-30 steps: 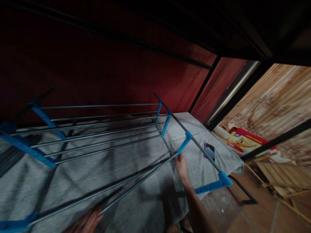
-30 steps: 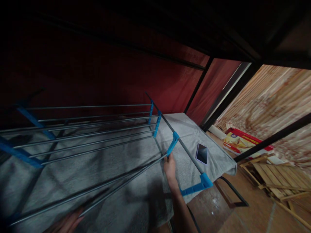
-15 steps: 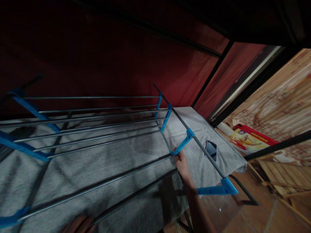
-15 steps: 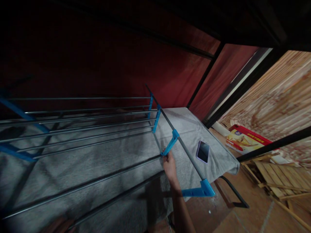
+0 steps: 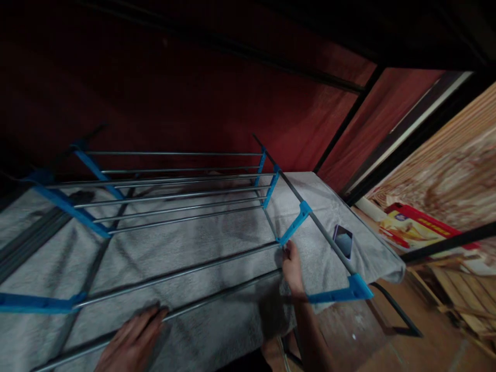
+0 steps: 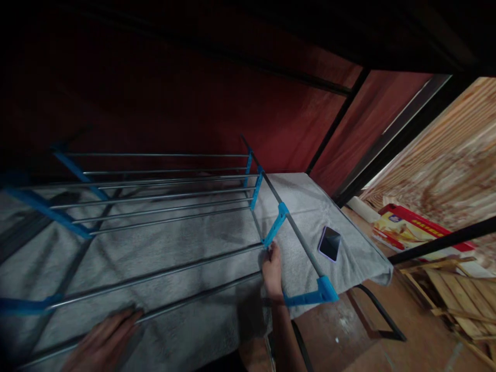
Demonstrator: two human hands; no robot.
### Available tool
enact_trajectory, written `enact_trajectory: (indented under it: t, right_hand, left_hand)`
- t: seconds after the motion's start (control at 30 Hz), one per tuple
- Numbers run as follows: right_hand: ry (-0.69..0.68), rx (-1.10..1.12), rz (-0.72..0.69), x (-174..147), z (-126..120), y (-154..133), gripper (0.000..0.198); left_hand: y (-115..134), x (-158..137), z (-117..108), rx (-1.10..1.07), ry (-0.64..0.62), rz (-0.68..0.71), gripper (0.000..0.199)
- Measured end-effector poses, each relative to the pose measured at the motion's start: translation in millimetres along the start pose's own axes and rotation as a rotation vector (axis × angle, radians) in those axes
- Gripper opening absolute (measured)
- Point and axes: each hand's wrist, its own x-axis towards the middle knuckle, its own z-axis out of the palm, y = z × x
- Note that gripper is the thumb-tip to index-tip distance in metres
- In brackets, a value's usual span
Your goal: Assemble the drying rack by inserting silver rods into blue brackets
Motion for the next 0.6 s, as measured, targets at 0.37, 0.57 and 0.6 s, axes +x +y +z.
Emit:
enact_trajectory:
  t: [0.37, 0.57, 0.6]
  right_hand:
    - [-0.031, -0.338, -0.498, -73.6, 7.2, 25.7, 0.059]
    - [-0.052, -0.398, -0.730, -41.2, 9.5, 23.3, 0.064]
    - [-0.056, -0.420, -0.771, -34.4, 10.8, 21.2, 0.064]
  left_hand:
    - [50.6, 5.2, -49.0, -0.144, 0.229, -0.274, 0.037]
    - [36.4, 23.3, -53.9, -0.127, 0.356, -0.492, 0.038]
    - [33.4, 29.1, -54.6, -0.119, 0.358, -0.498, 0.039]
